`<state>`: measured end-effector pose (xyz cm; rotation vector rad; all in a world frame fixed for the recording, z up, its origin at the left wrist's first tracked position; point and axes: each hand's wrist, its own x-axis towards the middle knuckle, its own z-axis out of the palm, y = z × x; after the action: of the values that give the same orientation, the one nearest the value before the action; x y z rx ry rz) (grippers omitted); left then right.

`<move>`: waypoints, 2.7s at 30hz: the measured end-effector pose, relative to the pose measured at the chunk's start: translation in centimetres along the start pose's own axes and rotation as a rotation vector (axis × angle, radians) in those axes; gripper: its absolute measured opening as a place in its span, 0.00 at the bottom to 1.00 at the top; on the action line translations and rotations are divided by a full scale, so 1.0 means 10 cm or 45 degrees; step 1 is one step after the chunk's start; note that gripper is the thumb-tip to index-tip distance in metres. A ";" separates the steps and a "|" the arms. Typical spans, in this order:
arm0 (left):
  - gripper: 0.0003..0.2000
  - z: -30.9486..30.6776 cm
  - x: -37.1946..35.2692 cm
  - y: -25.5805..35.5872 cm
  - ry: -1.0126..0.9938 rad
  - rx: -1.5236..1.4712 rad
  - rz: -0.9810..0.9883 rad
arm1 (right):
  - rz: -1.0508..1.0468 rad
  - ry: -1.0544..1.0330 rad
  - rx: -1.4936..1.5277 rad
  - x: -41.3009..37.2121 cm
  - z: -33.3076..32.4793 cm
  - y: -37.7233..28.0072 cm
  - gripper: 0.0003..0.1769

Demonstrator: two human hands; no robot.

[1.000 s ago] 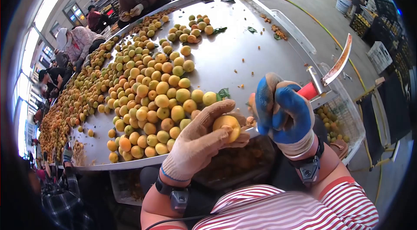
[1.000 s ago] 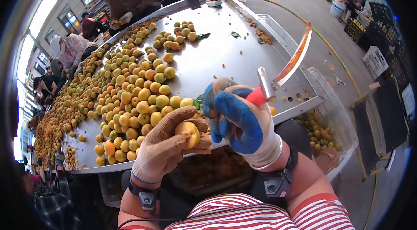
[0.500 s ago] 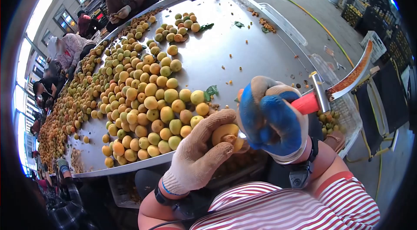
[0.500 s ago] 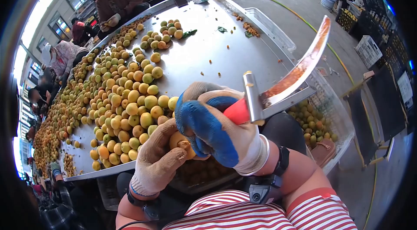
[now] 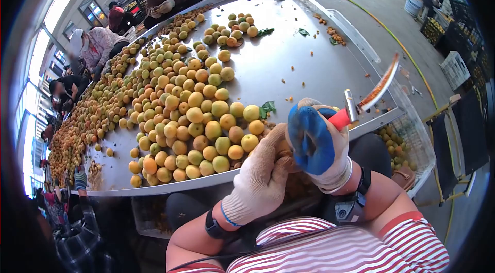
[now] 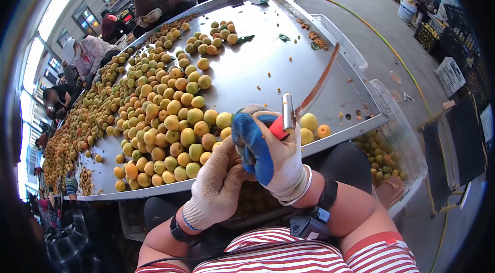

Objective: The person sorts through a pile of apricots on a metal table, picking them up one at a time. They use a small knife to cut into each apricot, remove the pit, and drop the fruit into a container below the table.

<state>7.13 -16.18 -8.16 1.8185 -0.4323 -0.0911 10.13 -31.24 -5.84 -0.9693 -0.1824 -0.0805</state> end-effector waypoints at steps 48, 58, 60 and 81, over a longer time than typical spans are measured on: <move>0.12 -0.14 0.41 -0.47 0.189 0.092 -0.272 | 0.216 0.337 0.069 0.58 -0.51 0.12 0.19; 0.12 -0.33 0.37 -0.06 0.092 0.741 -0.417 | 0.265 0.358 -0.242 0.56 -0.40 0.07 0.16; 0.09 -0.38 0.31 -0.07 -0.099 0.249 -0.351 | 0.205 0.447 -0.268 0.59 -0.42 -0.03 0.15; 0.17 0.19 1.28 -0.32 -0.363 0.842 0.028 | -0.222 0.388 -0.487 0.72 -0.73 -0.08 0.12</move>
<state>19.30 -21.47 -9.71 2.4618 -0.7463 -0.2125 17.94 -37.57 -7.87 -1.3056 0.0328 -0.4330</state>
